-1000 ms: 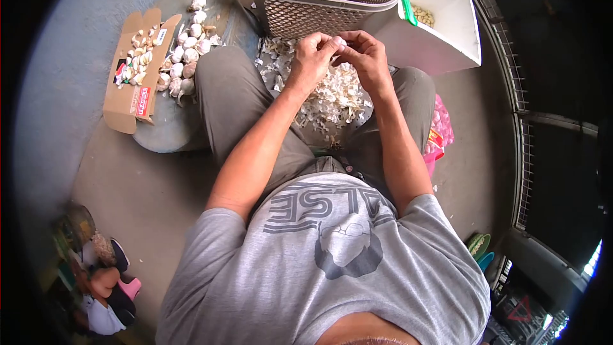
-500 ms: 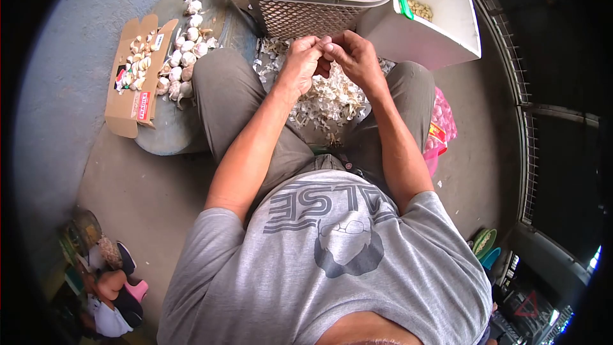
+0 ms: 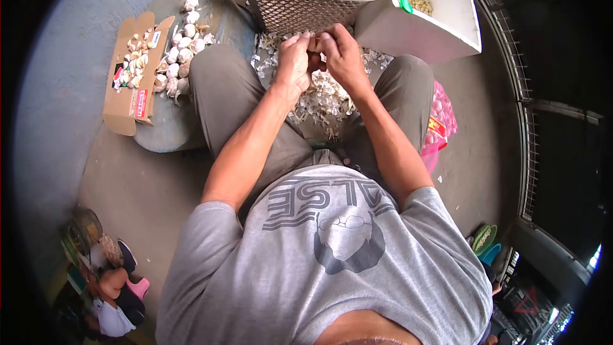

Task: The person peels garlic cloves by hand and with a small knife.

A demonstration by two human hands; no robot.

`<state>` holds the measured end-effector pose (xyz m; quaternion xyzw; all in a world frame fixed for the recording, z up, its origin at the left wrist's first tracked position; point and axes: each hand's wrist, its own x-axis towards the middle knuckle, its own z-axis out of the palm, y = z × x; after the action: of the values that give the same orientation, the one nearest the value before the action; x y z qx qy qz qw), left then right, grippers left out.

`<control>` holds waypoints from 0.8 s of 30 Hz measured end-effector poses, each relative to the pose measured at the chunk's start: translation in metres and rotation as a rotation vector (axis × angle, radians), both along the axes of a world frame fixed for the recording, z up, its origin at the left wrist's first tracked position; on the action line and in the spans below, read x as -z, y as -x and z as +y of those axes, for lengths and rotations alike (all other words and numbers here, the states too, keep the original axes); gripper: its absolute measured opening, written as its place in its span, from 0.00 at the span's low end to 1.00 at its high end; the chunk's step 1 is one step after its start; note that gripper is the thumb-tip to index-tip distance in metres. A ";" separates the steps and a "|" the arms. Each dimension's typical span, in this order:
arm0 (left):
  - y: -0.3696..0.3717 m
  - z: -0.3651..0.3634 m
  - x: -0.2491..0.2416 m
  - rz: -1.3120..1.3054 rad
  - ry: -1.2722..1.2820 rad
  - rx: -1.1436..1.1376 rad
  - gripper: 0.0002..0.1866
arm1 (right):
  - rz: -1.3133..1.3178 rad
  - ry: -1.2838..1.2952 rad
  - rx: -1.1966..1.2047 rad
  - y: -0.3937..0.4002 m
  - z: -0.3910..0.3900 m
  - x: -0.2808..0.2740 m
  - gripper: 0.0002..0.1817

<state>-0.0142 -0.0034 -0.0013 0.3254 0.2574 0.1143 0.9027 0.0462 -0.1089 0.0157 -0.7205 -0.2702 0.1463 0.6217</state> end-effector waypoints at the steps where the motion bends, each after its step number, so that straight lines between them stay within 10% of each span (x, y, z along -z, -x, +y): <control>1: 0.000 0.011 0.008 -0.084 0.085 0.035 0.14 | 0.536 -0.227 -0.009 -0.010 -0.005 -0.003 0.10; 21: -0.004 0.014 -0.015 0.098 -0.266 0.117 0.19 | 0.495 -0.030 -0.419 -0.049 -0.044 -0.046 0.06; 24: -0.001 0.014 -0.016 0.110 -0.254 0.154 0.26 | 0.271 -0.092 -0.128 -0.062 -0.023 -0.068 0.12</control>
<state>-0.0129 0.0105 0.0152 0.4613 0.2642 0.0587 0.8450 0.1077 -0.1321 0.0835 -0.6464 -0.2356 0.2690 0.6741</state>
